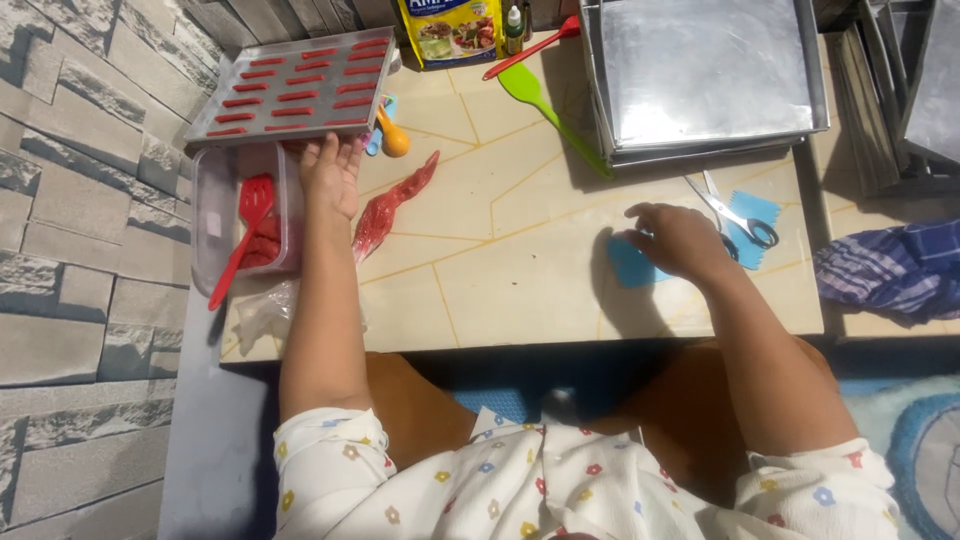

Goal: Smoothing piped dough strips on a baking tray using a scraper and cleaning a tray with a cloth.

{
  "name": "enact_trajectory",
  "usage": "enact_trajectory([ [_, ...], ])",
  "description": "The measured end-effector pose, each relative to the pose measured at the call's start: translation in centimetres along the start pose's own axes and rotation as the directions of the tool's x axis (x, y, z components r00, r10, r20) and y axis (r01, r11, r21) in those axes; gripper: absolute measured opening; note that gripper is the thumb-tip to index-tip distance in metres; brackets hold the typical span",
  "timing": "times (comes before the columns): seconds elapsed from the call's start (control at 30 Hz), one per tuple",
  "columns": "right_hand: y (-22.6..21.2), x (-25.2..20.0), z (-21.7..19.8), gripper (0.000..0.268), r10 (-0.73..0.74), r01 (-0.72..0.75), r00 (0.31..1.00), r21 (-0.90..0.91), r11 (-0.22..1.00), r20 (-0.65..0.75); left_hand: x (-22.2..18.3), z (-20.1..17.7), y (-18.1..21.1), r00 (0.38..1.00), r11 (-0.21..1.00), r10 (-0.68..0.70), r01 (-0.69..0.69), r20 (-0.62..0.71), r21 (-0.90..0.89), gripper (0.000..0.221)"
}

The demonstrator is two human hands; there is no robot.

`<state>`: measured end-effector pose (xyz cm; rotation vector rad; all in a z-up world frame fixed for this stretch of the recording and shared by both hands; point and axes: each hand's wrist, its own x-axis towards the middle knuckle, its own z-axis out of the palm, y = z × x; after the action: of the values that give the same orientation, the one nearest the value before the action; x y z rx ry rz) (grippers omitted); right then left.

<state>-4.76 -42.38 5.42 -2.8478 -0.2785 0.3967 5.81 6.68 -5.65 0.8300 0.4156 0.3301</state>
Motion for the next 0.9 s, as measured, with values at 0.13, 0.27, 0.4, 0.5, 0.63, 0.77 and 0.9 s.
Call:
enact_trajectory([
  [0.13, 2.3, 1.9, 2.3, 0.023, -0.042, 0.065, 0.978, 0.109, 0.992, -0.203, -0.2, -0.2, -0.7, 0.996, 0.997, -0.080, 0.081, -0.038, 0.021, 0.014],
  [0.27, 5.1, 3.5, 3.5, 0.027, -0.233, 0.398, 0.598, 0.032, 0.917, -0.767, -3.0, 1.6, -0.4, 0.996, 0.985, -0.089, 0.092, -0.030, 0.144, 0.021],
  [0.4, 6.1, 4.6, 2.9, 0.029, -0.238, 0.408, 0.500, -0.016, 0.913, -0.833, -5.9, 3.2, 1.0, 1.000, 0.956, -0.006, 0.003, 0.008, 0.292, 0.029],
  [0.5, 6.8, 5.2, 3.4, 0.033, -0.188, 0.341, 0.607, 0.039, 0.939, -0.772, -7.6, 2.4, 2.1, 0.995, 0.923, 0.056, -0.083, 0.082, 0.376, 0.036],
  [0.63, 7.1, 6.3, 3.3, 0.032, -0.109, 0.235, 0.674, 0.073, 0.969, -0.731, -11.4, 2.5, 4.3, 0.980, 0.879, 0.122, -0.179, 0.154, 0.442, 0.037],
  [0.77, 9.4, 8.4, 4.4, 0.041, -0.151, 0.281, 0.661, 0.056, 0.958, -0.735, -14.2, 3.5, 4.8, 0.993, 0.874, 0.078, -0.114, 0.094, 0.473, 0.032],
  [0.9, 10.0, 9.2, 4.6, 0.030, -0.123, 0.215, 0.696, 0.042, 0.976, -0.707, -14.2, 3.1, 2.9, 0.976, 0.825, 0.110, -0.196, 0.189, 0.530, 0.029],
])
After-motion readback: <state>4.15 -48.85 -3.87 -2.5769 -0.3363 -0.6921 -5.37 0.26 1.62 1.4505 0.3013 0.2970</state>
